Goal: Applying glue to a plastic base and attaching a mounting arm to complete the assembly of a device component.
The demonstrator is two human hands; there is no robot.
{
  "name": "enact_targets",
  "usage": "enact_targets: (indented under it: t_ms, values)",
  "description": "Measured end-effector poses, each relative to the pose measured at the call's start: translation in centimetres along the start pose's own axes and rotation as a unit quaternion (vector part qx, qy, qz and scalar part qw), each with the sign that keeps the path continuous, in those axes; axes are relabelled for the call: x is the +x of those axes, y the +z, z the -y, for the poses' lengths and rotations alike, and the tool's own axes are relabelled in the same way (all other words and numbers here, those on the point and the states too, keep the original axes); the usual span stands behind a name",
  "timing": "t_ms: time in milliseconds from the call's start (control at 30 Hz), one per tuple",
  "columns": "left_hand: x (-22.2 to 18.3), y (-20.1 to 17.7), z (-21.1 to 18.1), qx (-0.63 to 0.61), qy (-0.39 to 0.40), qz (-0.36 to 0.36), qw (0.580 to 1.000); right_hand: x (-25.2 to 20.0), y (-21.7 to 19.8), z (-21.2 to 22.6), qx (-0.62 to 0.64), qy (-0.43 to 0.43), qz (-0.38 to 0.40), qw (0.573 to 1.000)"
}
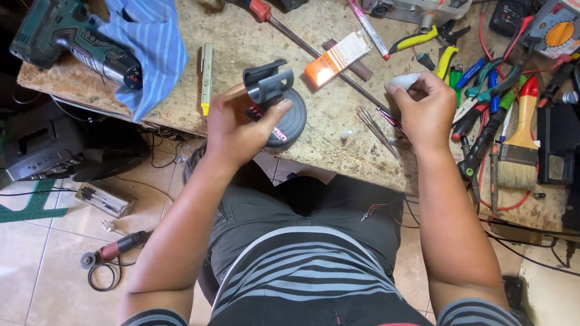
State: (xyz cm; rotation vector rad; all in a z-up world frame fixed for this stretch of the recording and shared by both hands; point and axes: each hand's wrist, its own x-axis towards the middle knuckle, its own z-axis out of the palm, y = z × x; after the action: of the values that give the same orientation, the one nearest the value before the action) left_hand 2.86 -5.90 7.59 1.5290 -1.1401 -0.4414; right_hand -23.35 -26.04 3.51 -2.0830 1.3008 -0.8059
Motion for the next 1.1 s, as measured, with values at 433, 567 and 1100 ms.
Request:
enact_targets:
  t_ms: [433, 567, 1100]
  values:
    - [-3.8, -1.0, 1.9, 0.063, 0.05, -0.04, 0.996, -1.2, -0.3, -0.9, 0.017, -0.007, -0.015, 1.0]
    - [-5.4, 0.1, 3.6, 0.174, 0.021, -0.004, 0.984, -4.0, -2.1, -0.2, -0.04, -0.026, -0.038, 0.998]
    - [-5.4, 2.8, 6.3, 0.235, 0.046, -0.112, 0.964, -7.7, 2.3, 4.7, -0.088, -0.131, 0.12, 0.98]
